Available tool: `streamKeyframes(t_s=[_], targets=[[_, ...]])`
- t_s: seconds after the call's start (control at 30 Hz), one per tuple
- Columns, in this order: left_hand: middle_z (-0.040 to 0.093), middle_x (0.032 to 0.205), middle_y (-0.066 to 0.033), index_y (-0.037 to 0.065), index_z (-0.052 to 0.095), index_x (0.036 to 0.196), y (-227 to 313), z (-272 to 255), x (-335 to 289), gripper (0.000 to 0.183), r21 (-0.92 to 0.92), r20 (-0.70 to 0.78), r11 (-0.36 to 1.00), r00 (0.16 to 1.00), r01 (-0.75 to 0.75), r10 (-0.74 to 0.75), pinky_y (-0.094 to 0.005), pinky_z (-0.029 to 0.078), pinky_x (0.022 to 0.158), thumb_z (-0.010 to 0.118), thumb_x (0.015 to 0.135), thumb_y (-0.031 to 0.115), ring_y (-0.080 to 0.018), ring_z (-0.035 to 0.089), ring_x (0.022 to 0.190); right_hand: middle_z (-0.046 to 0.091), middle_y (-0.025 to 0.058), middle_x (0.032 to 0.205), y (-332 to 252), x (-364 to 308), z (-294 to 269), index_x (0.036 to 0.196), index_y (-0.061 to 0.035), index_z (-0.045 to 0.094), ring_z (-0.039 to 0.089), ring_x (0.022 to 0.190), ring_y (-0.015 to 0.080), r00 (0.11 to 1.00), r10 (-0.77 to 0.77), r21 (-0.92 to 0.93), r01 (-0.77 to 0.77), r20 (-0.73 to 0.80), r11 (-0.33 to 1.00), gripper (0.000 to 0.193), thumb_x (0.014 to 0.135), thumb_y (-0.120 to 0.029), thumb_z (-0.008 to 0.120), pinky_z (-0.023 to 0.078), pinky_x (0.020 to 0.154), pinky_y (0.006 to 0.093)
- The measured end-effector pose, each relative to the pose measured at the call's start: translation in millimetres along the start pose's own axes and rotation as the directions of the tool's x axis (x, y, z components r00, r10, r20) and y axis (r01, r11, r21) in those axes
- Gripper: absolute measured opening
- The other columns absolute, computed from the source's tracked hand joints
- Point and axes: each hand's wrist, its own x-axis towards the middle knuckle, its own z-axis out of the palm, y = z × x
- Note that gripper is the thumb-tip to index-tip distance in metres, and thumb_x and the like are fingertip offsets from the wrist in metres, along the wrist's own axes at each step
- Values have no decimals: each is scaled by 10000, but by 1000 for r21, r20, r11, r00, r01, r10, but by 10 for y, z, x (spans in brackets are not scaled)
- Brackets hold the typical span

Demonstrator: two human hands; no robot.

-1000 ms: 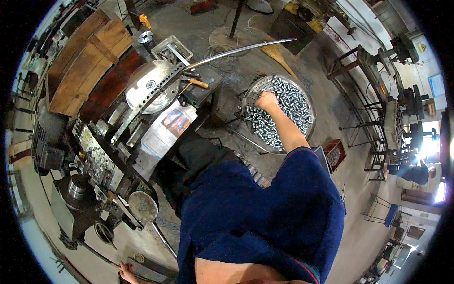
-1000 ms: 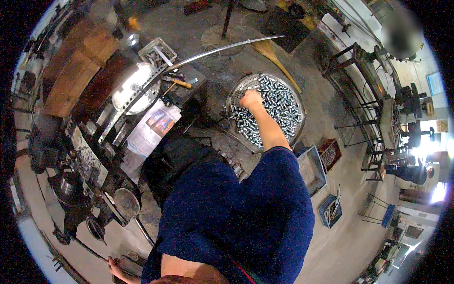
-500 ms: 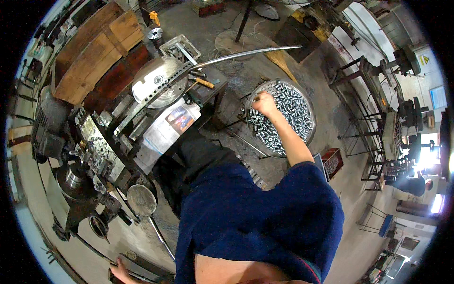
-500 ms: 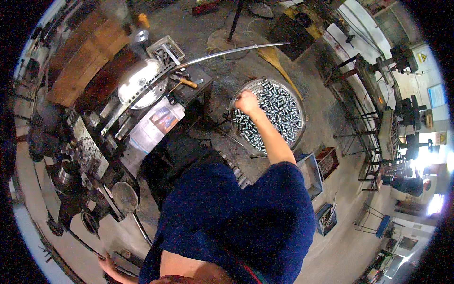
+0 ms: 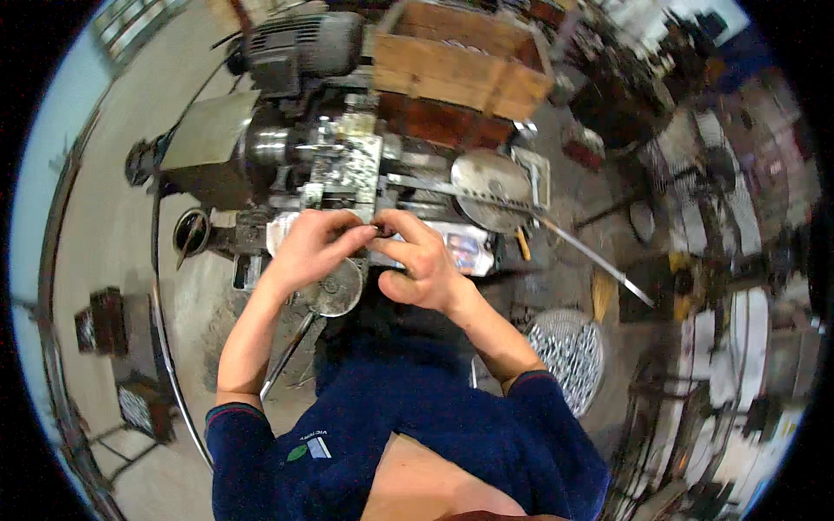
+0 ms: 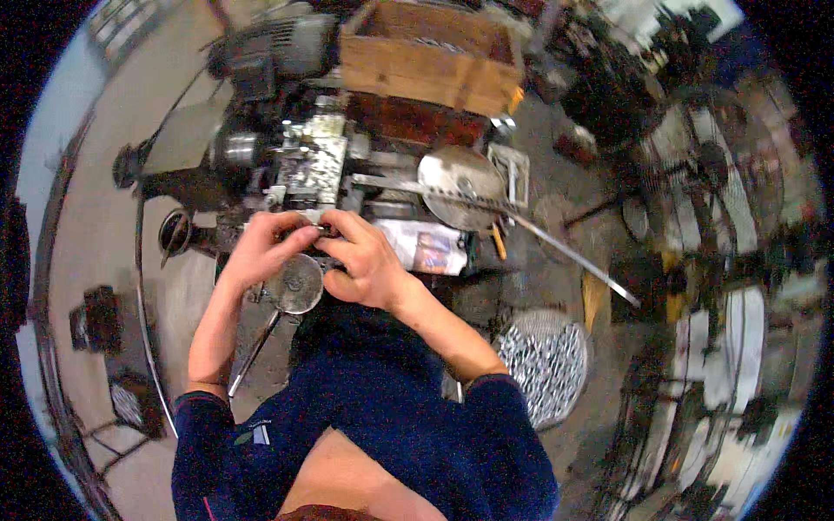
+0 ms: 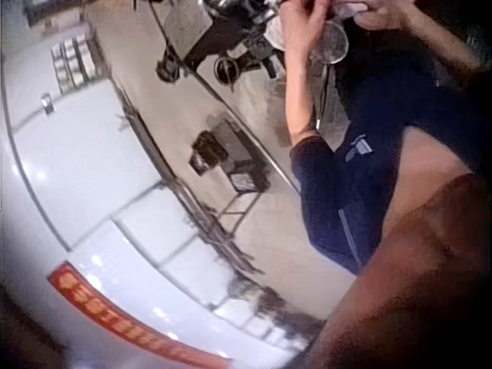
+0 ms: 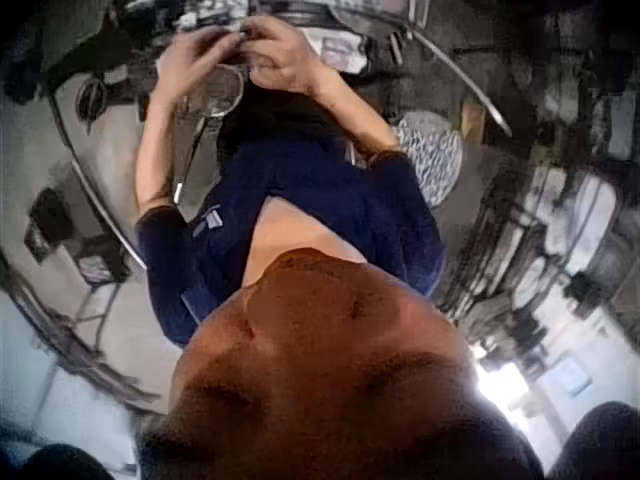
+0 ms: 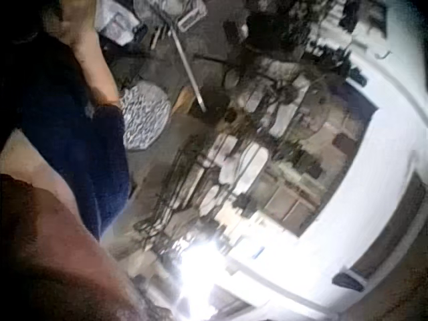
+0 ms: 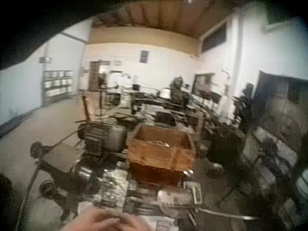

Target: The person operates a lathe to machine metal components, repeatedly picking up small parts from a basket, securing them in the chuck, operating the control levers, and then returning the finished components to the basket.

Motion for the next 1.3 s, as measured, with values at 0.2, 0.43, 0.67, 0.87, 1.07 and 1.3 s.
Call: streamKeyframes(t_s=[0.2,0.43,0.67,0.87,1.07,1.3], targets=[[583,643,-13,-18,611,768,-399,-88,-142,282,-214,55,973,995,92,-82,-231,416,549,591,847,253,-61,519,618,542,175,991,43,217,201,822,12,608,542,834,329,990,-65,17,63,127,998,314,554,-151,597,469,723,382],[592,601,-35,-17,607,703,-474,-370,-166,228,-281,117,958,993,59,-26,-244,446,544,623,801,189,-88,558,577,569,130,946,55,504,259,763,-27,621,521,794,302,922,-201,-39,226,331,973,263,538,-163,627,466,687,378],[610,701,-43,-41,603,935,-634,-693,-240,251,-246,4,964,994,104,-106,-243,458,564,606,819,181,-88,566,621,595,116,922,298,970,448,799,-54,658,541,815,288,853,-174,-116,263,492,958,290,524,-145,632,469,696,372],[593,686,-57,-15,562,1045,-1197,-1403,-1001,268,-176,-473,957,833,230,-287,-246,448,528,578,824,135,-91,558,583,613,51,740,896,1674,901,642,-71,665,531,815,240,872,40,-649,332,489,684,208,516,-229,619,417,793,344],[545,686,-166,-17,570,1024,-1797,-1821,-2478,299,232,-791,700,550,675,-268,-344,438,631,495,739,36,-246,540,621,629,85,680,1110,1812,1145,589,-72,648,562,777,251,862,82,-681,334,500,651,189,503,-237,616,380,859,363],[565,674,-94,-77,528,1086,-1949,-1356,-3037,331,-285,-689,740,406,609,-600,-293,438,571,475,891,186,-140,548,594,621,90,723,1176,1808,1250,622,-56,653,556,818,257,847,96,-645,320,523,694,206,508,-225,626,407,846,328]])
